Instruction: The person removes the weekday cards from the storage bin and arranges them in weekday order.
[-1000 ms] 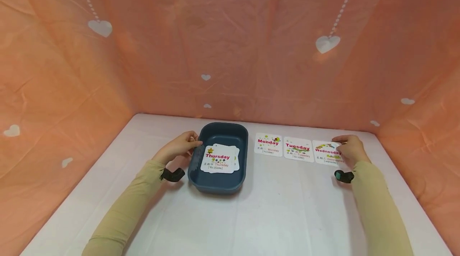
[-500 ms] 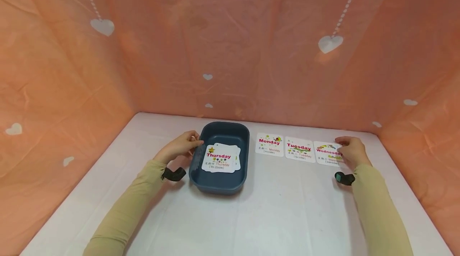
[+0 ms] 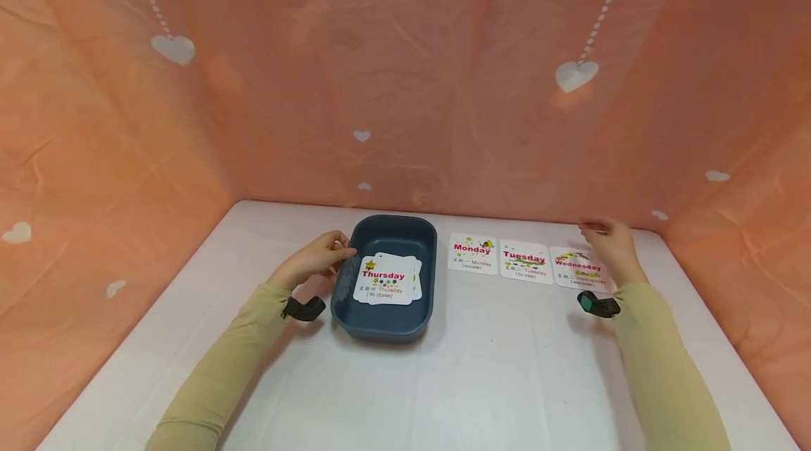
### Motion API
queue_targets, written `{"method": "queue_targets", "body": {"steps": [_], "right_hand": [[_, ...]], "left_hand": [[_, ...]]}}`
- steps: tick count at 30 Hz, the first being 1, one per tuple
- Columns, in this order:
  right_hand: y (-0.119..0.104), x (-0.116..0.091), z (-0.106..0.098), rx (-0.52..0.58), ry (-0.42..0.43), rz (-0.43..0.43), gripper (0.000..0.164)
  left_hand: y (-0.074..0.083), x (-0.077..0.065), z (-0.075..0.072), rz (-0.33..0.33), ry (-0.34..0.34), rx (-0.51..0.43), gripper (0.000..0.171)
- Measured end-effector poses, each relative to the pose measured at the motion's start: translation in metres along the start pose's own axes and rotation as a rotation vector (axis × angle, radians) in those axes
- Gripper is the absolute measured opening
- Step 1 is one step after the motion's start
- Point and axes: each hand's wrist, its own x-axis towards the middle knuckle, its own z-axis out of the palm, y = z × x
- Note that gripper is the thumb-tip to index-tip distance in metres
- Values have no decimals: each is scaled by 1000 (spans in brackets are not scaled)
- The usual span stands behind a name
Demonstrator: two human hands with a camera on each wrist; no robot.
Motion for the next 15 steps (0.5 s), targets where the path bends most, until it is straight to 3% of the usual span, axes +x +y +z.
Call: {"method": "queue_targets", "body": {"steps": [8, 15], "right_hand": [[-45, -4, 20, 246, -109, -72, 53], [-78, -7, 43, 333, -199, -93, 47]], "left_hand": [[1, 0, -3, 1, -4, -4, 19], [-1, 2, -1, 4, -23, -12, 19]]}}
